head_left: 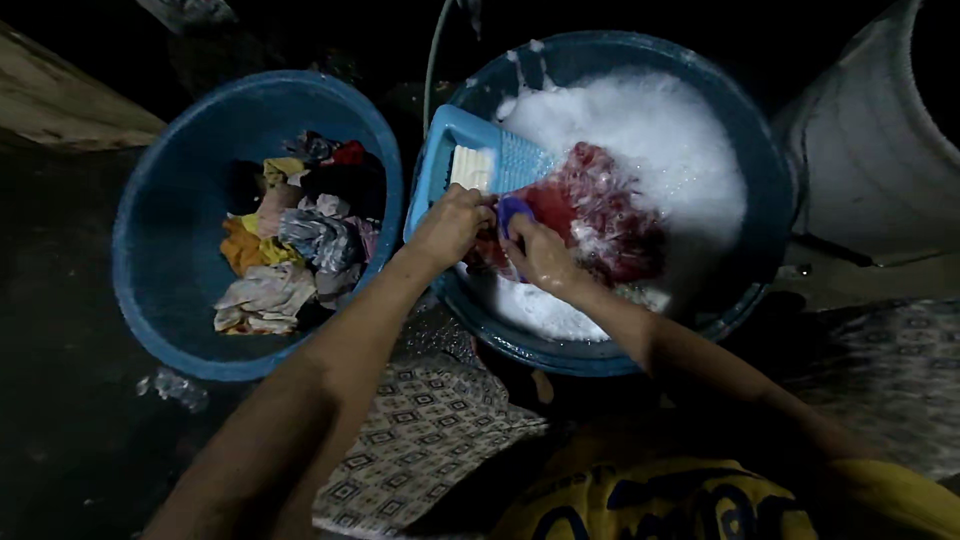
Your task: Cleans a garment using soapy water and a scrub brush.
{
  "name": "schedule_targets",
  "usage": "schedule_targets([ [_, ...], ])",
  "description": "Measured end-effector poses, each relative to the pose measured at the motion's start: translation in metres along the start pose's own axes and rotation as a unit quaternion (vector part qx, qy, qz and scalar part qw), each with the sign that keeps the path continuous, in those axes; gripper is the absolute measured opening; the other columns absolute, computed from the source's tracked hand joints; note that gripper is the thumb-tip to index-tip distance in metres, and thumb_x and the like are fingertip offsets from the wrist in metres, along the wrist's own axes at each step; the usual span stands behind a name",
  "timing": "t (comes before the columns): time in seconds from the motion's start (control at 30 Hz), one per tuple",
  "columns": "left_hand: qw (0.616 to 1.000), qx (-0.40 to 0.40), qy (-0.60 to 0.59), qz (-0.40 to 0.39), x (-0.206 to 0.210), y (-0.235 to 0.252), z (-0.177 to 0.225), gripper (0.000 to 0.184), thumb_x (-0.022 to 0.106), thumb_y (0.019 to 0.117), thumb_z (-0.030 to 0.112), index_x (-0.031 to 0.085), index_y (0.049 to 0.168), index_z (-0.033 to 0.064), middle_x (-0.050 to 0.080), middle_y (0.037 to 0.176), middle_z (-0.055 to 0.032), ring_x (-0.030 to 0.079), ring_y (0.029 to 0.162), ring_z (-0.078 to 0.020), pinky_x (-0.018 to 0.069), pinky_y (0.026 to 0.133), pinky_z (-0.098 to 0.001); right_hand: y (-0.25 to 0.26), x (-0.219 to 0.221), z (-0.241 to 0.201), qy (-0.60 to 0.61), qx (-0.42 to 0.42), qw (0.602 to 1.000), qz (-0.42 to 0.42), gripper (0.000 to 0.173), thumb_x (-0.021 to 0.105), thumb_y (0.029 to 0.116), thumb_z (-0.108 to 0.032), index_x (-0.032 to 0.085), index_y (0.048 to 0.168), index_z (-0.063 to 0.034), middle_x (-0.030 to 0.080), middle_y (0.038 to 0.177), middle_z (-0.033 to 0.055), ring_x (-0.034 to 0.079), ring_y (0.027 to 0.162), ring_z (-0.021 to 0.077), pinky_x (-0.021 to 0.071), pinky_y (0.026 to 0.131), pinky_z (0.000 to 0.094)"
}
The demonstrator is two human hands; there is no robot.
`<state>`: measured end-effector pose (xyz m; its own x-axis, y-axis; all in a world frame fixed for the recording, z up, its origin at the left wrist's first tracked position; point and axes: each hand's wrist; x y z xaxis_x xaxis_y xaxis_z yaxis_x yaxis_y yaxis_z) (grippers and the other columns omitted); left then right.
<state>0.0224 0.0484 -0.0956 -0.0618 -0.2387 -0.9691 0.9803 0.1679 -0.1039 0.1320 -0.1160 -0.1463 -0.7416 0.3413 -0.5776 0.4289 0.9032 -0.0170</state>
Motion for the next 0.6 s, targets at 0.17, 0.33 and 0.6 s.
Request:
schedule_targets([
  [0.17, 0.999, -0.020, 0.025, -0.009, 0.003, -0.005, 0.004, 0.023, 0.055, 0.0982, -0.005, 0.075, 0.106, 0.0032, 0.069, 0.117, -0.0192, 0.060, 0.116, -0.0420, 0.0472, 0.102, -0.0540, 0.019, -0.050, 0.070, -0.102, 0.169, 0.977, -0.083, 0.030, 0.058, 0.1045, -0.023, 0.062, 0.123, 0.0008, 0.068, 0.112, 0.0281, 0.066, 0.106, 0.0475, 0.0506, 0.090, 0.0672],
  [0.33, 0.999, -0.037, 0.004, -0.006, 0.005, -0.005, 0.004, 0.021, 0.056, 0.0998, -0.002, 0.075, 0.108, 0.0008, 0.069, 0.120, -0.0198, 0.060, 0.118, -0.0440, 0.0470, 0.103, -0.0564, -0.009, -0.013, -0.019, -0.052, 0.043, 0.995, -0.067, 0.024, 0.061, 0.1024, -0.021, 0.065, 0.119, -0.0037, 0.069, 0.104, 0.0213, 0.069, 0.097, 0.0400, 0.0560, 0.083, 0.0609],
  [0.6, 0.997, -0.072, 0.011, -0.027, 0.003, 0.005, 0.016, 0.018, 0.057, 0.1001, 0.004, 0.073, 0.106, -0.0005, 0.069, 0.116, -0.0215, 0.059, 0.118, -0.0439, 0.0443, 0.106, -0.0569, 0.023, -0.079, 0.060, -0.081, 0.177, 0.975, -0.104, 0.027, 0.062, 0.1027, -0.024, 0.065, 0.108, 0.0022, 0.067, 0.105, 0.0257, 0.066, 0.100, 0.0429, 0.0510, 0.088, 0.0635],
])
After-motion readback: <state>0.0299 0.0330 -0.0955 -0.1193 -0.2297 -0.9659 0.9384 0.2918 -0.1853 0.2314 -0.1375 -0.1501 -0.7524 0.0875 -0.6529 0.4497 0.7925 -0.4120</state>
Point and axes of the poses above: each hand's wrist, its own y-axis towards the middle knuckle, its own x-axis out of the palm, z = x × y
